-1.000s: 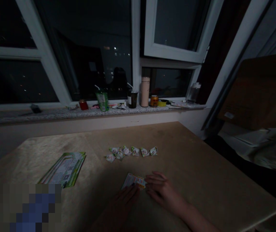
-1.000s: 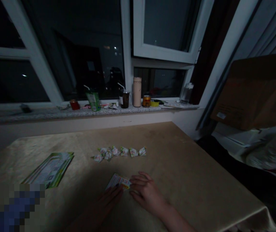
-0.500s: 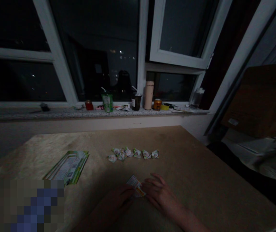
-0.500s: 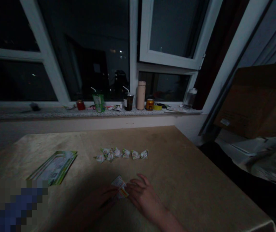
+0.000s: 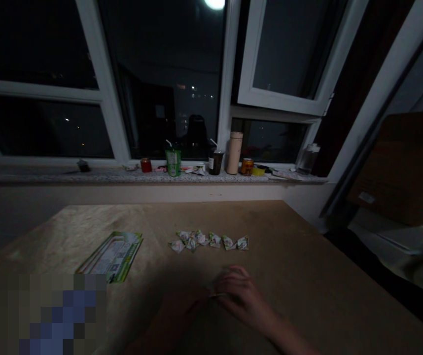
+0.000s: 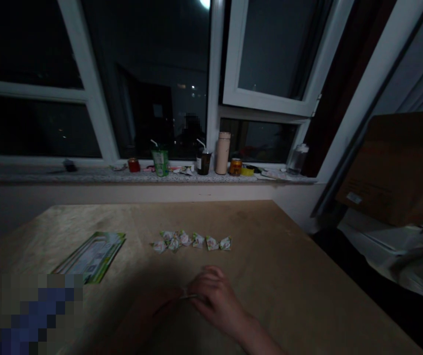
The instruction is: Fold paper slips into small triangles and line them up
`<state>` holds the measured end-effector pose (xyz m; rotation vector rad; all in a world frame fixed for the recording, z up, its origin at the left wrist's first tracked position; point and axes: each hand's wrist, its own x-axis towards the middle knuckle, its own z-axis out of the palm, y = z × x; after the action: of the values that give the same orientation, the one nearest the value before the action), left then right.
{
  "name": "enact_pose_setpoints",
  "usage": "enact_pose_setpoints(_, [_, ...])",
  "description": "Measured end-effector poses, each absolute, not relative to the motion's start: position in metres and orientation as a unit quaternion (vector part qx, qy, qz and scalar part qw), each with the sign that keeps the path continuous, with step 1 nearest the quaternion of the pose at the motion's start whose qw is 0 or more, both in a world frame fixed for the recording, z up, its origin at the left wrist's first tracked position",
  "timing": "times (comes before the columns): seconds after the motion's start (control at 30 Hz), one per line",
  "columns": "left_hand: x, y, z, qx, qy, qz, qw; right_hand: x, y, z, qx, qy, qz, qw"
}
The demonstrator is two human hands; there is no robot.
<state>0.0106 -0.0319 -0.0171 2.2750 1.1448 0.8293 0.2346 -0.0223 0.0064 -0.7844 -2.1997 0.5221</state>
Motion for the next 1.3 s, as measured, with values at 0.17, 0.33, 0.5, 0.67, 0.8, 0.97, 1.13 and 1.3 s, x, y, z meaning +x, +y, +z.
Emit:
enact_pose_setpoints(0.17, [0.014, -0.029, -0.014, 0.744, 0.475, 0.332, 0.332, 0.219, 0.001, -0.003, -0.399, -0.704, 0.395, 0.435])
enact_pose_setpoints(0.33, [0.013, -0.018, -0.023, 0.717, 0.461, 0.360, 0.379, 0.208, 0.011, -0.014, -0.358, -0.572, 0.584, 0.451])
enact_pose_setpoints(0.5, [0.011, -0.022, -0.015, 0.741, 0.474, 0.328, 0.343, 0.207, 0.014, -0.028, -0.344, -0.540, 0.626, 0.445])
enact_pose_setpoints(0.67, [0.004, -0.027, -0.010, 0.828, 0.477, 0.248, 0.158, 0.212, 0.016, -0.034, -0.408, -0.678, 0.468, 0.394])
enact_pose_setpoints(0.8, [-0.004, -0.021, -0.015, 0.890, 0.408, 0.195, 0.057, 0.214, 0.010, -0.026, -0.384, -0.814, 0.292, 0.324])
enact_pose_setpoints(0.97, [-0.010, -0.018, -0.016, 0.929, 0.342, 0.128, 0.053, 0.213, 0.004, -0.017, -0.403, -0.870, 0.136, 0.250])
enact_pose_setpoints(1.13, [-0.013, -0.019, -0.013, 0.941, 0.324, 0.086, 0.050, 0.219, 0.001, -0.008, -0.426, -0.858, 0.091, 0.271])
enact_pose_setpoints(1.3, [-0.013, -0.021, -0.009, 0.940, 0.330, 0.070, 0.051, 0.232, -0.008, -0.007, -0.366, -0.883, 0.162, 0.246])
